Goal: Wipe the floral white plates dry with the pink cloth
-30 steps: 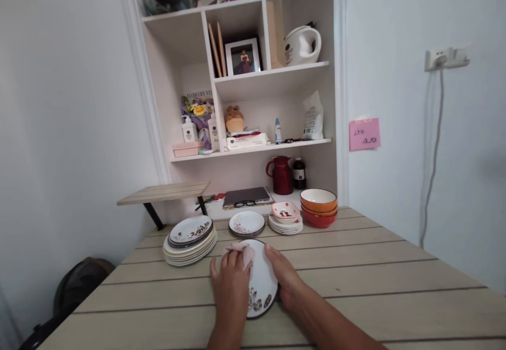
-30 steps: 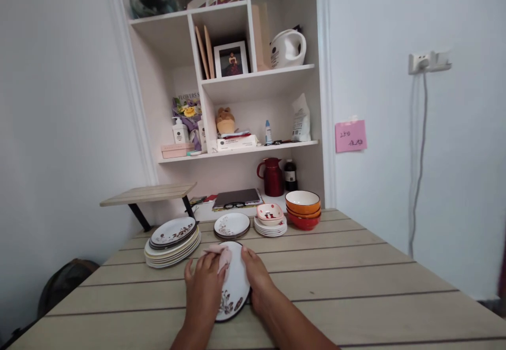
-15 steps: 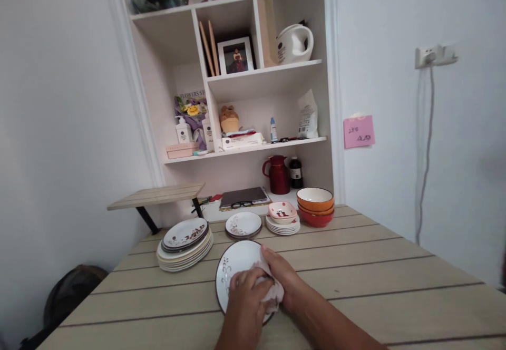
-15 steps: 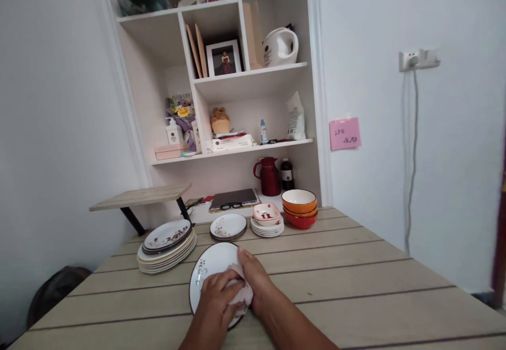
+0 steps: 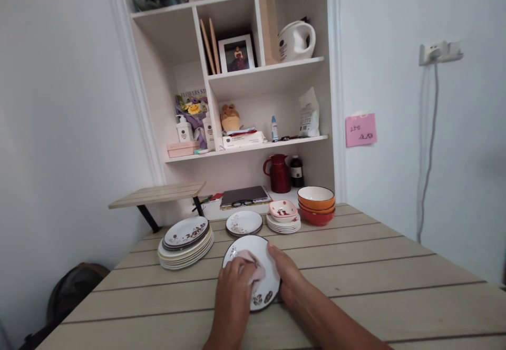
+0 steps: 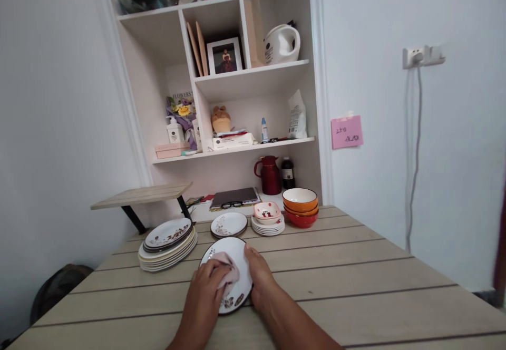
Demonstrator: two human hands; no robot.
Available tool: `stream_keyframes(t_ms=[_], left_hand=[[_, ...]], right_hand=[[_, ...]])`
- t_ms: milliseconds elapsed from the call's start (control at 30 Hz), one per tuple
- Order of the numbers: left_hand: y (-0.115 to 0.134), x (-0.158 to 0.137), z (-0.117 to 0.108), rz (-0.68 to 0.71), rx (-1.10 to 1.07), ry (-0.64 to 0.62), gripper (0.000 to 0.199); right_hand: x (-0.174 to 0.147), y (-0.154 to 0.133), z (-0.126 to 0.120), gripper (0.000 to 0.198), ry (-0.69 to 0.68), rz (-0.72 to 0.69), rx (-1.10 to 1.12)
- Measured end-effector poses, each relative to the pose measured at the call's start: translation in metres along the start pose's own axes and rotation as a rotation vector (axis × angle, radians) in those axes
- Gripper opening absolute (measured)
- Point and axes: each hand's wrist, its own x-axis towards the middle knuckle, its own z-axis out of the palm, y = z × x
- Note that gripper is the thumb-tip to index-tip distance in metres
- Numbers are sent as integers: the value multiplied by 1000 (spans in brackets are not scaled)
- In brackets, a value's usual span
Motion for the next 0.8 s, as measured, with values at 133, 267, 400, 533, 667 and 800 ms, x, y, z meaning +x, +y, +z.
stream_keyframes(t_ms=[133,267,400,533,667,800], left_hand=[[5,-2,1,71,-33,-22,44],[5,0,7,115,36,1,53],[-3,5,18,-19,195,141,55],[-13,8,24,-153,322,225,46],[-10,5,20,-96,281,113,40],[3,-4,18,65,144,-10,40]], right_hand=[[11,4,-4,34,-26,-71,-59],[9,8,-3,38,-95,-73,-103],[6,11,-1,39,-123,-90,-108],[12,14,-4,39,-52,-118,-63],[19,10,-8,43,69,-88,30],[20,6,-9,41,108,-78,82]])
